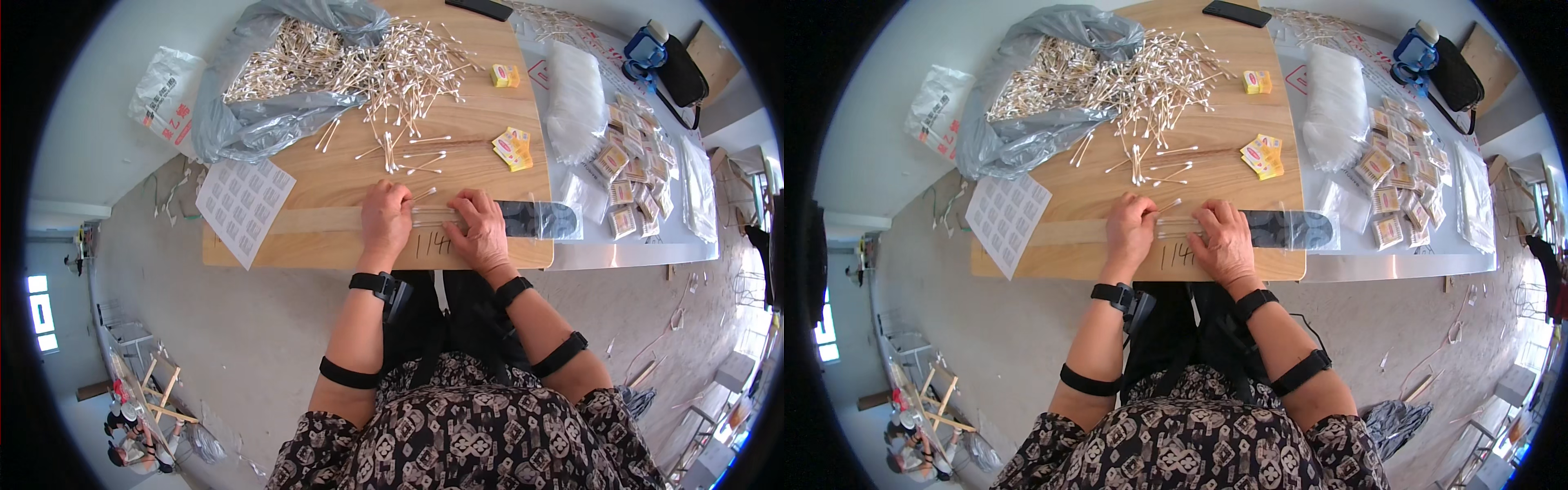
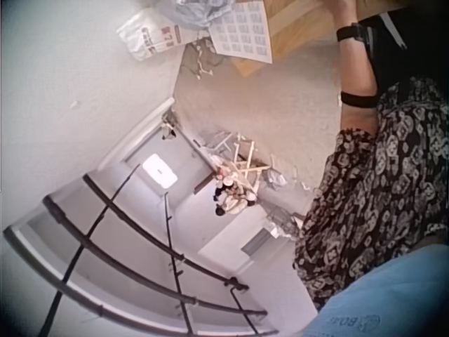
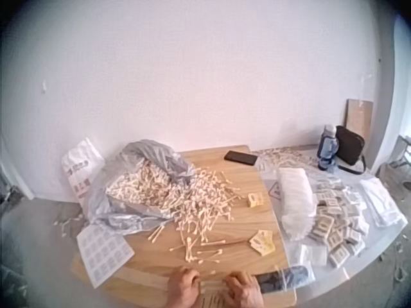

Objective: Counting and arranging cotton swabs and placing them into small plastic bags.

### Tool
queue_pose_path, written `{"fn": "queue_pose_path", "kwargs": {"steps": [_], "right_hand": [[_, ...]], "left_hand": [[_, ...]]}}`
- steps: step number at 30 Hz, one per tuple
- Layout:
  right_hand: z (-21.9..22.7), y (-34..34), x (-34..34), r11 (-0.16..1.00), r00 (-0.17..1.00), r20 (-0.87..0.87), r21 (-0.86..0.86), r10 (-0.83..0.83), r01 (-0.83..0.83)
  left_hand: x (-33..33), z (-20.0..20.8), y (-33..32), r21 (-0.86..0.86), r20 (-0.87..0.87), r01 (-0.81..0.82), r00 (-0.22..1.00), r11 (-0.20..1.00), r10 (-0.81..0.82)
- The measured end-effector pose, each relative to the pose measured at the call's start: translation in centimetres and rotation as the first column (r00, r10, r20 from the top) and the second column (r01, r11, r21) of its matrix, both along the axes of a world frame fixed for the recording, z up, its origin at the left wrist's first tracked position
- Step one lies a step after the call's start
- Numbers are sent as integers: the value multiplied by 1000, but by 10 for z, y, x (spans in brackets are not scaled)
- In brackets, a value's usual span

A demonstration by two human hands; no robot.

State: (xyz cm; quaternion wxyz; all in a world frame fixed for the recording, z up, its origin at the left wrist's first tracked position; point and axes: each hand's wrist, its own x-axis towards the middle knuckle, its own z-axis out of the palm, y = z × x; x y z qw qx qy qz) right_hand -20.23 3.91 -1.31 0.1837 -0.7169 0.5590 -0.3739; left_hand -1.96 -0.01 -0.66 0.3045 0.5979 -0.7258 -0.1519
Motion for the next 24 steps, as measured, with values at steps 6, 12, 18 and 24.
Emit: {"fn": "queue_pose_path", "kwargs": {"steps": [6,12,18,24], "right_hand": [[0,-2,-2,1000,1000,25,-21,-4,4],[5,-3,-1,1000,1000,21,-28,-2,3],[5,-4,1,999,1000,24,-40,-2,3],[3,-3,-4,999,1000,21,-37,-18,19]], "left_hand": [[-19,5,-19,-13,-59,70,996,997,-71],[-15,12,-45,-171,24,-7,1000,985,12],[-17,11,-46,-124,161,72,986,990,-52],[-22,11,-40,45,128,218,967,975,-222]]}}
